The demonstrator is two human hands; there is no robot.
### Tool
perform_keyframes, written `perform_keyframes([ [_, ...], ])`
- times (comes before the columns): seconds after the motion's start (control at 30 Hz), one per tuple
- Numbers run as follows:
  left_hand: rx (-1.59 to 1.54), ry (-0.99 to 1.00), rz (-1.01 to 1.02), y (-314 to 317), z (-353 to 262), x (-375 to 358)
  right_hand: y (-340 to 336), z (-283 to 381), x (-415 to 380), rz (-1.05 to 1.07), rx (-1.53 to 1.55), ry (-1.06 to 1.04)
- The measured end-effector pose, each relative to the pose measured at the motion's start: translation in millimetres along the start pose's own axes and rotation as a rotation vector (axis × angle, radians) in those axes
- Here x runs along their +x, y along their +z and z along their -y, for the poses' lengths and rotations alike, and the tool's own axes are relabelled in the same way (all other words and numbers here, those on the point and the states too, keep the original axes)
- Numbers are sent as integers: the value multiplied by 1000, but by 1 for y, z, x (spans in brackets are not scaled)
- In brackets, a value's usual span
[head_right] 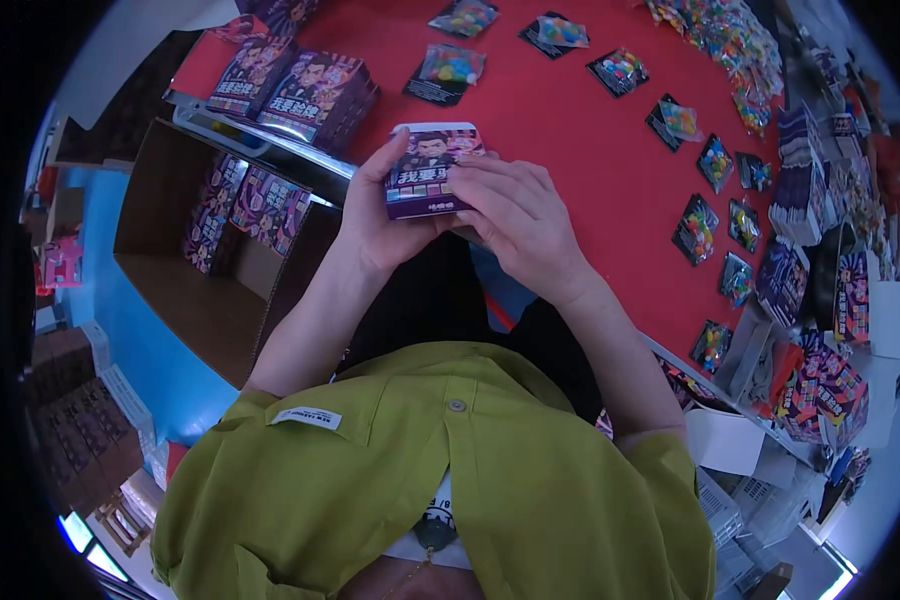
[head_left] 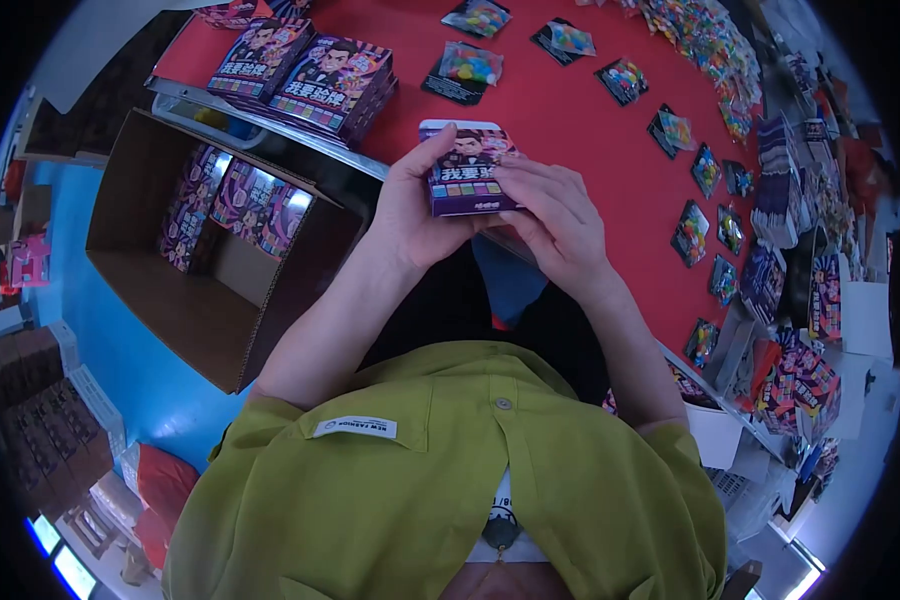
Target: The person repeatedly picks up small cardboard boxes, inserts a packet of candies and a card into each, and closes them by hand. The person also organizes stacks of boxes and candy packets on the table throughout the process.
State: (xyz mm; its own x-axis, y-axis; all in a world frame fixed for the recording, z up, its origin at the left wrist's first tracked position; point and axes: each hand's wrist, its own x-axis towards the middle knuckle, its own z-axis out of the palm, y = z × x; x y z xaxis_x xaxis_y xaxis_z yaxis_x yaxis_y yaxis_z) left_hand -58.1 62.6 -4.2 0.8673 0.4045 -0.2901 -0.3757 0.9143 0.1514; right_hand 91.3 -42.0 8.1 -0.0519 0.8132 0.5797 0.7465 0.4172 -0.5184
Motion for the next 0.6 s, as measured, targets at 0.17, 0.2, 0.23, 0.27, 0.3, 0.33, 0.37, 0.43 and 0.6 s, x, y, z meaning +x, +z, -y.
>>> perform_keyframes([
  [0.17,136,240,-189,-8,-7,8,29,-65,44,1,111,341],
  [0.2,158,285,-175,-7,-6,9,40,-87,58,-44,5,367],
  [0.23,179,332,-161,-6,-6,11,48,-106,72,-41,5,364],
  [0.27,177,336,-163,-5,-7,12,57,-123,84,65,-241,426],
  [0.3,171,338,-168,-4,-7,13,62,-126,94,172,-487,484],
  [0.33,163,340,-172,-3,-9,14,65,-128,100,175,-484,481],
  [0.37,160,345,-175,-4,-10,14,67,-131,107,252,-583,505],
  [0.43,147,334,-158,-6,-13,14,68,-128,119,336,-680,526],
  [0.6,97,314,-132,-5,-11,11,65,-134,125,431,-453,752],
])
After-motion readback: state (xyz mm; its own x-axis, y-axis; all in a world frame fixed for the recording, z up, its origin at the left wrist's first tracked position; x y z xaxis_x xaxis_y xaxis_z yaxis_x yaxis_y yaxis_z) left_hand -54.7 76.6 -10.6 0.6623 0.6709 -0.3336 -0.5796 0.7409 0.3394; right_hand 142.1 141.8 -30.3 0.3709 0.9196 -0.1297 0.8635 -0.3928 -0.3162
